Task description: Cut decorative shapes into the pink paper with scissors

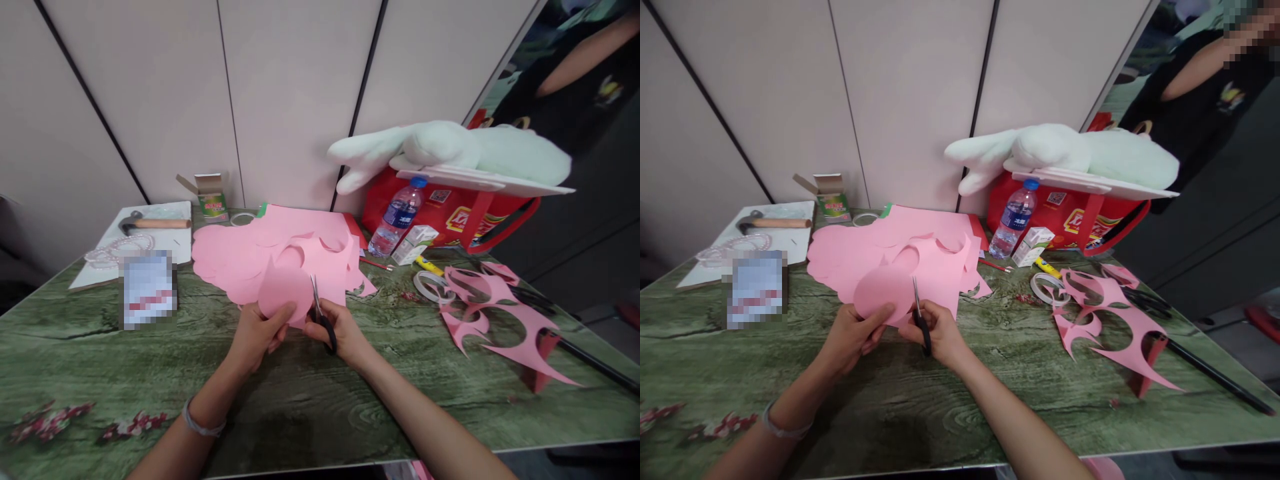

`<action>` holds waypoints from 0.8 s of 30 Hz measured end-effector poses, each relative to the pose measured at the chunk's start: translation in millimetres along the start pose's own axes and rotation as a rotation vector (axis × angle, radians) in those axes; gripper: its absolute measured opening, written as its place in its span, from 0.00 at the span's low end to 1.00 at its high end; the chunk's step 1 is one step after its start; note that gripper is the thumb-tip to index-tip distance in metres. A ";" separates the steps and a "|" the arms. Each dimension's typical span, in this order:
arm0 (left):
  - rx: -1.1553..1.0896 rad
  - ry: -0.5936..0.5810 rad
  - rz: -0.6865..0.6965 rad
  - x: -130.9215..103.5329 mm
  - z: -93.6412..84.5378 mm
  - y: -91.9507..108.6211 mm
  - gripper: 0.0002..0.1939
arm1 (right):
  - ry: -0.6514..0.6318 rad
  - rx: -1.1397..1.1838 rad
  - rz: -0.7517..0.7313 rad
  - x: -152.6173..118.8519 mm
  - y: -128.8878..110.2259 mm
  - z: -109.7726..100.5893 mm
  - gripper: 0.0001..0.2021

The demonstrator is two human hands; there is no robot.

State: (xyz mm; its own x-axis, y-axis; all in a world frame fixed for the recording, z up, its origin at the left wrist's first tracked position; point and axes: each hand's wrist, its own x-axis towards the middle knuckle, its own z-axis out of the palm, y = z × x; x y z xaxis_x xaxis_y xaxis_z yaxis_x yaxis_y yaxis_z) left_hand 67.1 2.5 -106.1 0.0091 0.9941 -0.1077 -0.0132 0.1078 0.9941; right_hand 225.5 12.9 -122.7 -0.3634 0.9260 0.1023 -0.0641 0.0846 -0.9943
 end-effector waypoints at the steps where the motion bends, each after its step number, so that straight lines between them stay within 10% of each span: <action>1: 0.001 -0.005 -0.005 0.0 0.1 0.2 0.24 | -0.002 0.001 -0.002 0.1 -0.2 0.0 0.25; 24: 0.012 -0.013 -0.019 -0.2 -0.9 1.4 0.25 | 0.004 -0.057 -0.010 0.0 7.8 -3.0 0.24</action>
State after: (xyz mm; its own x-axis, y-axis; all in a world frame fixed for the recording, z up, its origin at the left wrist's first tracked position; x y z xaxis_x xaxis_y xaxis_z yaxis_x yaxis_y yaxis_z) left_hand 66.1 2.4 -104.7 0.0224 0.9917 -0.1267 -0.0005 0.1267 0.9919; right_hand 227.8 14.7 -130.6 -0.3589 0.9266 0.1121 -0.0143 0.1146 -0.9933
